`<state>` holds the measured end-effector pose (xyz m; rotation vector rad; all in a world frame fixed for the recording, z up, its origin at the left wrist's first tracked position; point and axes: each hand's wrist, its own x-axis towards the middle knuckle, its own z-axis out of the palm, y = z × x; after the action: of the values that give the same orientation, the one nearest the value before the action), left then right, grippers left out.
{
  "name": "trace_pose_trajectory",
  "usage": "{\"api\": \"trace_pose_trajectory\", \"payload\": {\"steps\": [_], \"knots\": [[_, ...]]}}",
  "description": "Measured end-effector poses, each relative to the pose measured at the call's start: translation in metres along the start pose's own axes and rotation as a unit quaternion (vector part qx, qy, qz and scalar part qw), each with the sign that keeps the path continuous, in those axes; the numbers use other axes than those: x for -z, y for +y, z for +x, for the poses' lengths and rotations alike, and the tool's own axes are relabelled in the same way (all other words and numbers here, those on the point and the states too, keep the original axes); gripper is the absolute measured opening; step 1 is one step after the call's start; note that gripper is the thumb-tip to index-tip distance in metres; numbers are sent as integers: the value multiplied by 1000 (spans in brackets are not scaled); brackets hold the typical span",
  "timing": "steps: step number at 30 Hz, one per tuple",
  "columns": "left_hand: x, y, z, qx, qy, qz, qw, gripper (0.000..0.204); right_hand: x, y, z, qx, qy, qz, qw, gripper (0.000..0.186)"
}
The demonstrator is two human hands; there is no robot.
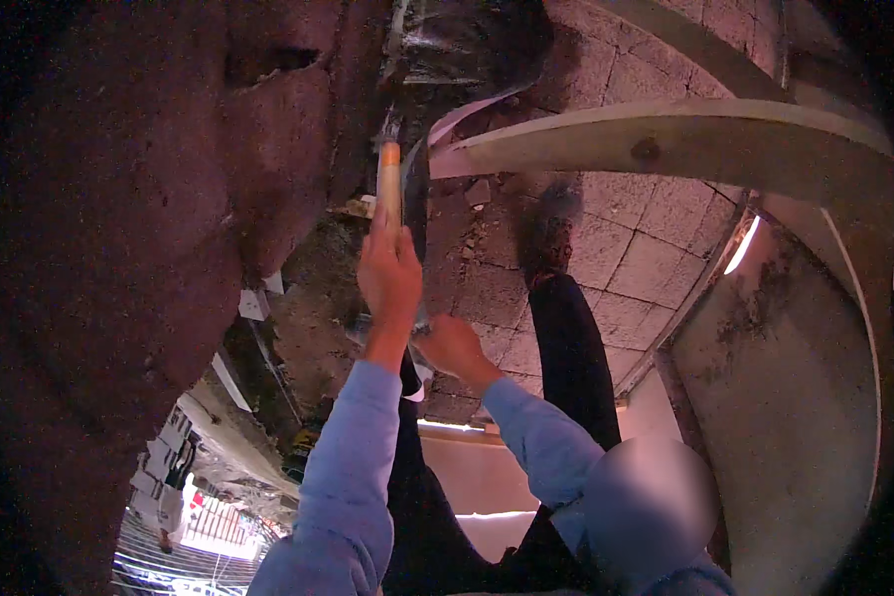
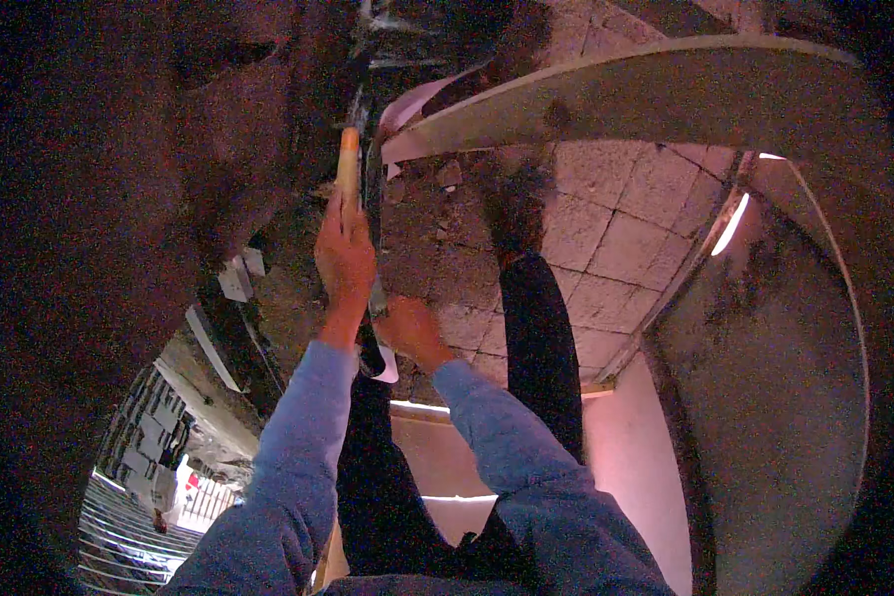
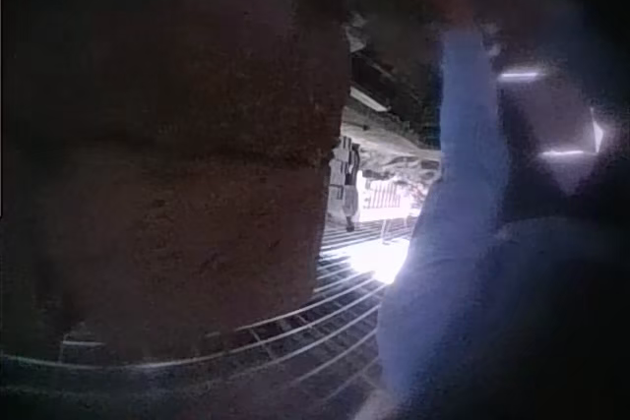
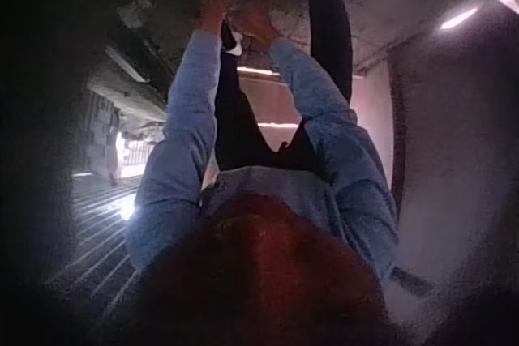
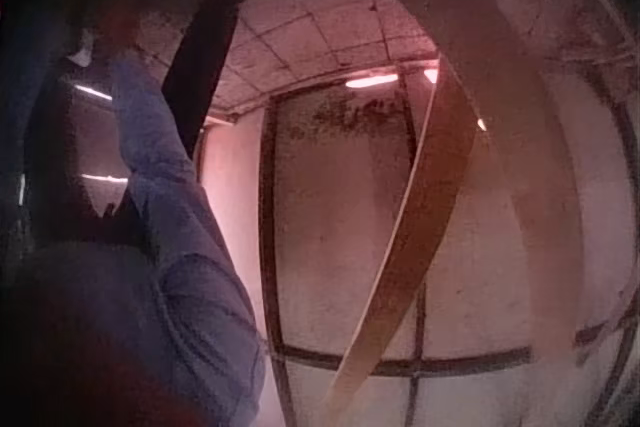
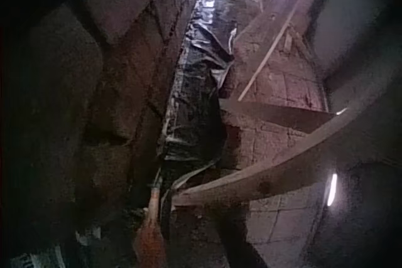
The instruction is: The person applies mortar to a brick wall using a trowel and hawk. They scoop mortar from the hawk, spread it between bricks, and smooth the joints while standing on scaffolding.
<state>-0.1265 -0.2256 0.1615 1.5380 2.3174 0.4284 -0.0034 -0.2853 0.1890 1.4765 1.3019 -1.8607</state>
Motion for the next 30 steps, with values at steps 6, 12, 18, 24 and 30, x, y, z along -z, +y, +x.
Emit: {"api": "trace_pose_trajectory", "payload": {"steps": [6,12,18,24,30], "knots": [[39,-1,5,399,-169,-317,844,48,19,30,15,-40,-38,-32,998,54],[63,-8,-6,276,-137,-123,943,47,45,22,14,-33,111,87,989,58],[101,-10,-134,297,-55,-118,946,48,97,-23,-11,43,246,121,961,58],[130,48,-204,387,-73,-189,900,49,48,-15,-28,-69,-11,147,987,51],[131,77,-251,365,-138,-337,857,38,-16,5,-92,-135,-93,384,909,48]]}}
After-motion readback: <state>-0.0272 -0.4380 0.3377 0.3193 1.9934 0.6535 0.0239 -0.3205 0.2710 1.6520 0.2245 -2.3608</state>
